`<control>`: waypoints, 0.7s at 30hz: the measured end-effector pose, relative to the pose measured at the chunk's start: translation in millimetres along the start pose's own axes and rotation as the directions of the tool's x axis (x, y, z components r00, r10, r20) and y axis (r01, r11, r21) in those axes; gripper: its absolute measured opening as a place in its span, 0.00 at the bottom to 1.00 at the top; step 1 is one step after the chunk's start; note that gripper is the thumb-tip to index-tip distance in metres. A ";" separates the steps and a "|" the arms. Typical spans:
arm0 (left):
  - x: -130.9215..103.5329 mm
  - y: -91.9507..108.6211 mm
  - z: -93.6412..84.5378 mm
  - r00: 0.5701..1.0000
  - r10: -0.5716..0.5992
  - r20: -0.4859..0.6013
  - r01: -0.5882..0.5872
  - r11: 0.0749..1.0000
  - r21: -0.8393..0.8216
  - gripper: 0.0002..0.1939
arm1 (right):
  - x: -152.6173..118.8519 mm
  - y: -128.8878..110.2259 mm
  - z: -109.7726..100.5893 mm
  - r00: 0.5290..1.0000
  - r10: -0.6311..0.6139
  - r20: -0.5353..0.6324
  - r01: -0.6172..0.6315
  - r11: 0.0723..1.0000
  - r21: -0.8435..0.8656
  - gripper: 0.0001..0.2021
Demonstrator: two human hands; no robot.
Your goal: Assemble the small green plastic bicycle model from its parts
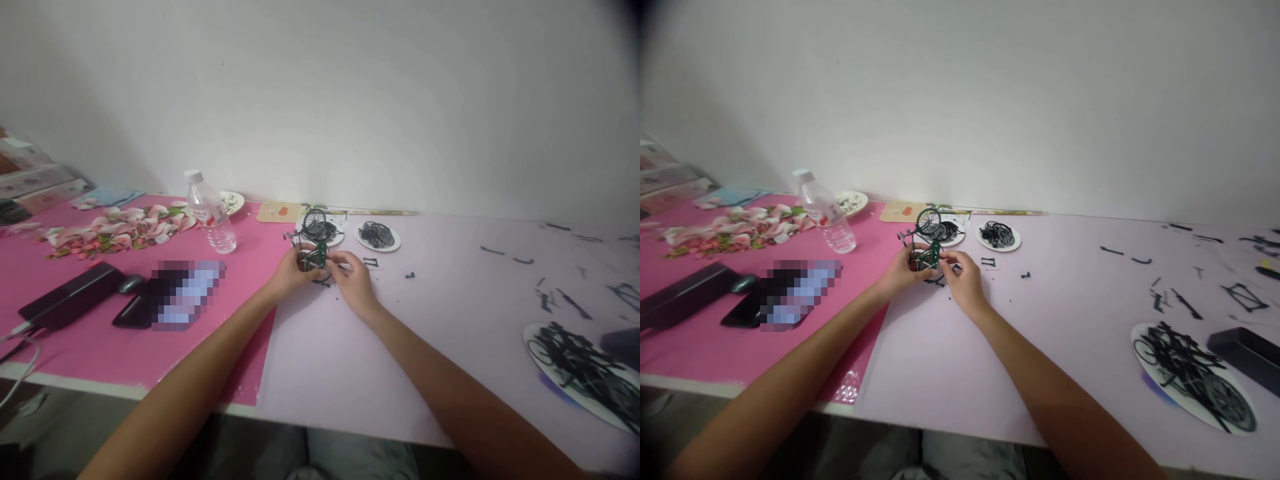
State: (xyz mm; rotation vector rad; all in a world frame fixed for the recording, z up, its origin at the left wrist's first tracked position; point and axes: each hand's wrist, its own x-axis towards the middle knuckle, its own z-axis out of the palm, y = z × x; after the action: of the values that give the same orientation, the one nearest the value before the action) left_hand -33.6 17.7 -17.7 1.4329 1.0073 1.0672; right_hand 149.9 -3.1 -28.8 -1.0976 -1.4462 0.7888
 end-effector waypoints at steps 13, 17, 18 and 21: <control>-1.3 6.4 -1.4 0.997 -0.032 0.069 0.036 0.998 -0.056 0.36 | 2.1 1.7 -3.4 0.999 -0.054 -0.003 0.054 0.993 -0.101 0.10; -1.3 5.7 -2.7 0.993 -0.029 0.116 0.043 0.992 -0.121 0.37 | 2.9 3.1 -3.6 0.999 -0.042 -0.010 0.041 0.995 -0.089 0.10; -1.1 5.1 -3.2 0.992 -0.027 0.123 0.043 0.991 -0.127 0.37 | 3.2 3.2 -3.8 0.999 -0.048 -0.009 0.047 0.995 -0.089 0.10; -0.2 2.9 -4.6 0.991 -0.026 0.132 0.043 0.992 -0.123 0.38 | 4.0 3.0 -3.9 0.997 -0.076 -0.010 0.075 0.993 -0.089 0.10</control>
State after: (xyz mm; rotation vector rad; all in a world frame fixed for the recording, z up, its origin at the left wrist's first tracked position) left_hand -38.0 18.3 -14.6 1.3596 0.8542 0.9817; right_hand 154.5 1.3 -29.4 -1.1063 -1.5145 0.6681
